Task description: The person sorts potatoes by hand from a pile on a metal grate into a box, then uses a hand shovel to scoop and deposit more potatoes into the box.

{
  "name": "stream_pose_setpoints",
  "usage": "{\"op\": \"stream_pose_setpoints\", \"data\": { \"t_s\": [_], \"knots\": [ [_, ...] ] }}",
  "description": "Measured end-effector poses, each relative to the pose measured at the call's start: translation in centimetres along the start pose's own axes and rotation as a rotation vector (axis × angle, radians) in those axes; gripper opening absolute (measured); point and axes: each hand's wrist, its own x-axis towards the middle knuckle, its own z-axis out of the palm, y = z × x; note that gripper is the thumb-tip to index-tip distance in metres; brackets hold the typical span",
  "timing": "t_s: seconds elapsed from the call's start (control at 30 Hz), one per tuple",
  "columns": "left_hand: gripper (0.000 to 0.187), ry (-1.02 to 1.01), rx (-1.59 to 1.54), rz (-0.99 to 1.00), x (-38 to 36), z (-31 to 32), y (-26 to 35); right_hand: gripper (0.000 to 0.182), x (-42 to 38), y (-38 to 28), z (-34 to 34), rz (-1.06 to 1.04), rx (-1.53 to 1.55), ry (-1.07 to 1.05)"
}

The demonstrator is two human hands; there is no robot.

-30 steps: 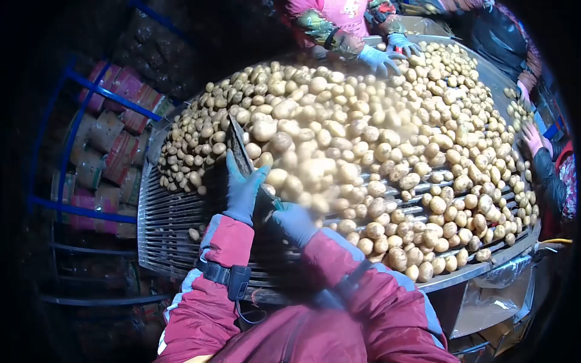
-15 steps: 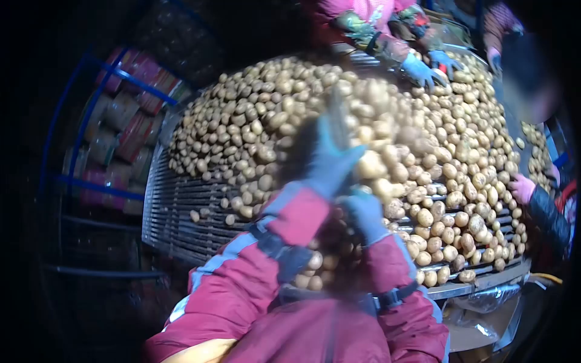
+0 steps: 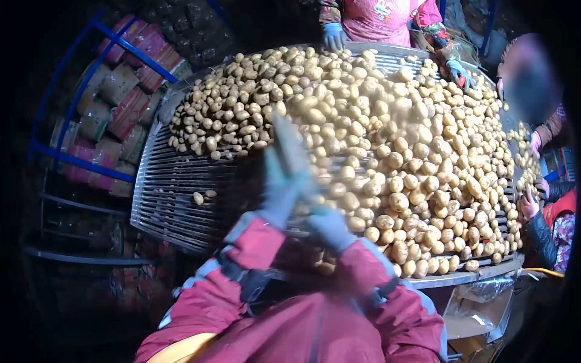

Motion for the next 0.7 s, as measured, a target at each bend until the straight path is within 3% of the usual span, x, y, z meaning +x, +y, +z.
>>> {"op": "stream_pose_setpoints", "data": {
  "t_s": [0.03, 0.1, 0.17, 0.2, 0.23, 0.33, 0.37, 0.43, 0.5, 0.57, 0.63, 0.67, 0.7],
  "knots": [
    [0.109, 0.034, -0.144, -0.098, -0.9, -3.5, -0.6, 0.020, 1.1, -1.8, 3.2, 0.235, -0.280, -0.059],
    [0.104, 0.126, -0.060, -0.120, -2.7, -10.1, -0.2, 0.018, 2.2, -1.4, 8.9, 0.152, -0.093, -0.164],
    [0.100, 0.178, -0.010, -0.101, -3.4, -16.4, -4.4, 0.017, 2.4, -2.4, 14.4, 0.370, 0.129, -0.221],
    [0.096, 0.215, 0.126, -0.107, -4.0, -19.3, -6.4, 0.016, 3.7, 0.4, 16.9, 0.363, 0.155, -0.294],
    [0.098, 0.241, 0.049, -0.131, -4.5, -21.0, -6.4, 0.005, 3.8, 0.0, 18.8, 0.299, 0.096, -0.322],
    [0.097, 0.278, 0.014, -0.197, -6.4, -23.4, -9.8, 0.009, 3.5, -0.3, 21.3, 0.522, 0.099, -0.401],
    [0.096, 0.284, 0.033, -0.208, -6.7, -23.7, -11.9, 0.013, 3.5, 1.6, 21.8, 0.444, 0.058, -0.318],
    [0.098, 0.245, 0.015, -0.185, -6.9, -21.3, -12.3, 0.019, 3.3, 6.8, 21.4, 0.283, -0.026, -0.148],
    [0.103, 0.170, -0.181, -0.203, -5.8, -15.8, -6.5, 0.023, 1.5, 2.2, 16.9, 0.498, -0.133, -0.130],
    [0.110, 0.090, -0.214, -0.166, -3.9, -10.7, -5.6, 0.022, 0.8, 3.4, 13.0, 0.335, -0.119, -0.008],
    [0.115, 0.009, -0.016, -0.025, -2.2, -7.6, -5.7, 0.022, 0.2, 3.5, 9.9, 0.133, -0.122, 0.094],
    [0.116, -0.038, 0.068, 0.052, -1.9, -6.8, -4.7, 0.021, -0.5, 2.3, 8.8, 0.351, -0.008, 0.171],
    [0.111, -0.083, -0.110, 0.066, -1.8, -5.6, -6.1, 0.020, -0.7, 2.1, 8.1, 0.241, -0.103, 0.166]
  ]
}}
